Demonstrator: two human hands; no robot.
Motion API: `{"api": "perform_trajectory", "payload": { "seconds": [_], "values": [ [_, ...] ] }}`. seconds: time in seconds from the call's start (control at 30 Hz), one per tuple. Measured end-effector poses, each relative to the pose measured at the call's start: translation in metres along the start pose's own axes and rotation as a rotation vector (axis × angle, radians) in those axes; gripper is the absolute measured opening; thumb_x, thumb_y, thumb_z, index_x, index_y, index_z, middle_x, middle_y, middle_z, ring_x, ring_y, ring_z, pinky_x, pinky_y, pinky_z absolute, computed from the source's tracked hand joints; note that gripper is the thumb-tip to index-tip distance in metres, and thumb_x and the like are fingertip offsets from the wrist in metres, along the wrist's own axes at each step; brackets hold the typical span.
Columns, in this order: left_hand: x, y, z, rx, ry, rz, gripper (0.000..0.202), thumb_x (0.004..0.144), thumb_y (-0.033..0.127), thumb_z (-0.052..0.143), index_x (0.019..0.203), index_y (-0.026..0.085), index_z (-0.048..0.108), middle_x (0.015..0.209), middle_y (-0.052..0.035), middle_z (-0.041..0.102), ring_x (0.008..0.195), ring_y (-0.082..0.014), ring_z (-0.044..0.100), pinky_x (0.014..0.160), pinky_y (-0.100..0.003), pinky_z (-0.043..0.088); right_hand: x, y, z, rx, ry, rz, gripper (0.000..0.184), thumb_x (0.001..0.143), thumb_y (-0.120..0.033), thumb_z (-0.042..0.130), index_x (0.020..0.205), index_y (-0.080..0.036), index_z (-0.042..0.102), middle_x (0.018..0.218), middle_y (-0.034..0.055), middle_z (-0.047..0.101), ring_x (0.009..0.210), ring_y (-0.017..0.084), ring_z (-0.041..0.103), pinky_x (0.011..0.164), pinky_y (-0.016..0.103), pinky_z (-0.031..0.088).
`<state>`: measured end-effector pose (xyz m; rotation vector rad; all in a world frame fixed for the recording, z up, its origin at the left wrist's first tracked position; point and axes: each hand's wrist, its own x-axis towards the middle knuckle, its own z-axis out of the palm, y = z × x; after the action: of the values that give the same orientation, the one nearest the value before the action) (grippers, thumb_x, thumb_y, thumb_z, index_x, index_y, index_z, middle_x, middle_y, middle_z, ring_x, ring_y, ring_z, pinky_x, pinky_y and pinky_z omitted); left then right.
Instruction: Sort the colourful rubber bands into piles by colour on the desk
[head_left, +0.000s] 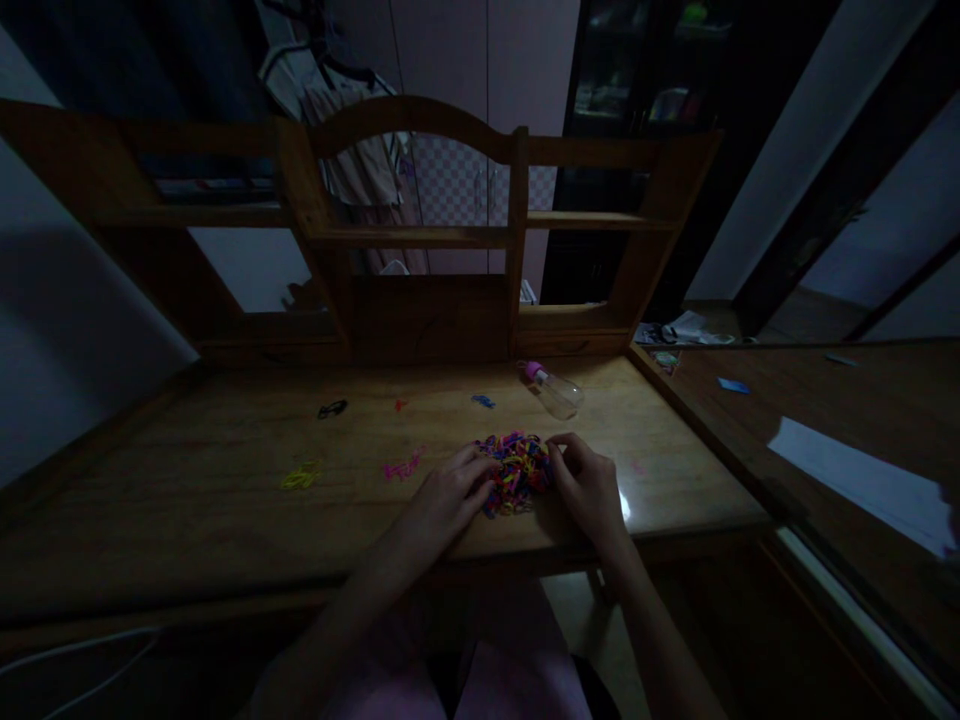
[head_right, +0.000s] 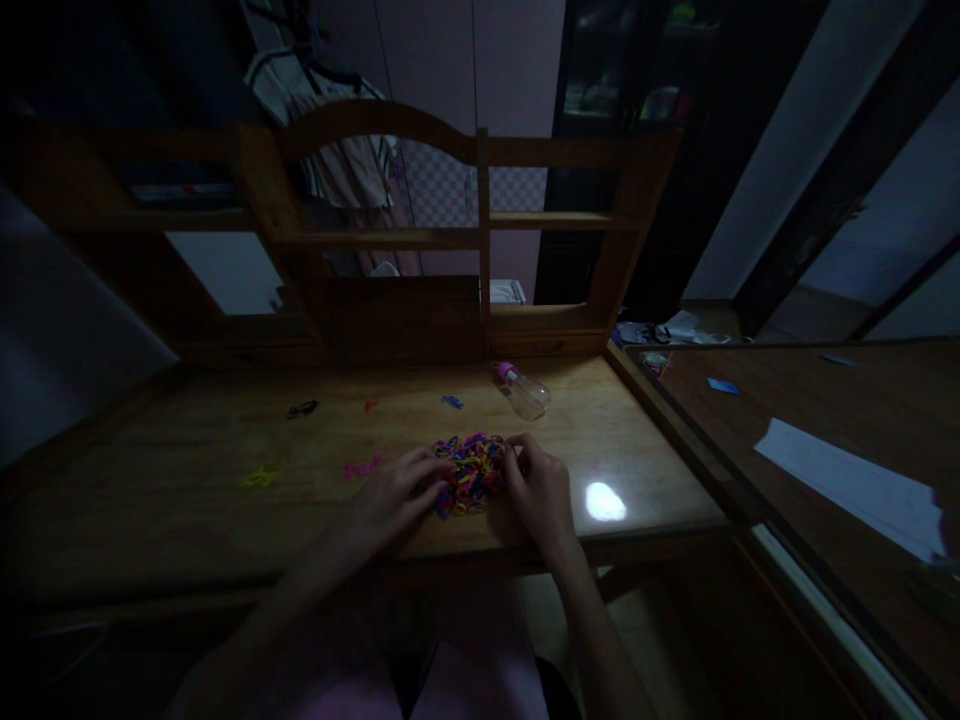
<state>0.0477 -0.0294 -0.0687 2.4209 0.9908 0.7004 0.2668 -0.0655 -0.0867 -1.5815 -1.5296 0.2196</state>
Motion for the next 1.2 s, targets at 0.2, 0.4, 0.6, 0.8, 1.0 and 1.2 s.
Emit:
{"api": "perform_trajectory", "payload": {
  "seconds": [0.2, 0.4, 0.6, 0.8, 1.0, 1.2],
  "values": [
    [0.007, 0.001, 0.006, 0.093, -0.063, 0.081, 0.021, 0.092, 0.015, 0.047, 0.104, 0.024, 0.062, 0.113, -0.0077, 0.061, 0.108, -0.022, 0.056, 0.096, -0.039, 0.047, 0.0, 0.0, 0.0, -0.002, -0.008, 0.001, 0.022, 0.093, -0.034, 0.047, 0.092, -0.021, 0.065, 0.057, -0.0021, 0.057, 0.052, 0.015, 0.058, 0.054, 0.023, 0.038],
    [0.015, 0.001, 0.008, 0.258, -0.053, 0.082, 0.015, 0.092, 0.016, 0.048, 0.098, 0.021, 0.061, 0.109, -0.009, 0.058, 0.104, -0.024, 0.054, 0.09, -0.039, 0.047, -0.001, 0.0, -0.001, -0.005, -0.01, 0.005, 0.021, 0.093, -0.033, 0.048, 0.092, -0.021, 0.065, 0.056, -0.0027, 0.056, 0.052, 0.014, 0.057, 0.054, 0.023, 0.037],
    [0.017, 0.003, 0.005, 0.236, 0.026, 0.039, 0.012, 0.091, 0.015, 0.05, 0.089, 0.021, 0.061, 0.102, -0.0075, 0.057, 0.097, -0.0233, 0.054, 0.083, -0.037, 0.046, 0.0, 0.0, -0.001, -0.011, -0.012, 0.007, 0.022, 0.093, -0.034, 0.047, 0.092, -0.021, 0.065, 0.057, -0.0022, 0.057, 0.052, 0.015, 0.057, 0.054, 0.024, 0.037],
    [0.012, -0.001, -0.01, -0.076, 0.1, -0.127, 0.011, 0.089, 0.019, 0.054, 0.088, 0.022, 0.064, 0.095, -0.0027, 0.065, 0.09, -0.0192, 0.061, 0.081, -0.032, 0.046, 0.0, 0.0, -0.001, 0.003, -0.02, 0.009, 0.021, 0.094, -0.033, 0.048, 0.092, -0.021, 0.065, 0.057, -0.0026, 0.057, 0.053, 0.014, 0.058, 0.054, 0.023, 0.037],
    [0.013, -0.009, -0.013, -0.441, 0.16, -0.386, 0.015, 0.081, 0.032, 0.065, 0.086, 0.019, 0.069, 0.089, -0.0039, 0.073, 0.085, -0.021, 0.067, 0.074, -0.029, 0.051, -0.001, 0.003, 0.001, 0.003, -0.008, 0.014, 0.02, 0.093, -0.032, 0.049, 0.092, -0.021, 0.065, 0.057, -0.0028, 0.057, 0.052, 0.014, 0.058, 0.055, 0.024, 0.037],
    [0.014, -0.014, -0.01, -0.689, 0.239, -0.485, 0.024, 0.073, 0.032, 0.073, 0.091, 0.016, 0.072, 0.091, -0.0065, 0.075, 0.086, -0.0207, 0.069, 0.077, -0.028, 0.053, 0.0, -0.012, -0.003, 0.101, 0.001, -0.003, 0.02, 0.094, -0.034, 0.051, 0.094, -0.021, 0.066, 0.064, -0.002, 0.062, 0.057, 0.014, 0.058, 0.057, 0.024, 0.04]
  ]
}}
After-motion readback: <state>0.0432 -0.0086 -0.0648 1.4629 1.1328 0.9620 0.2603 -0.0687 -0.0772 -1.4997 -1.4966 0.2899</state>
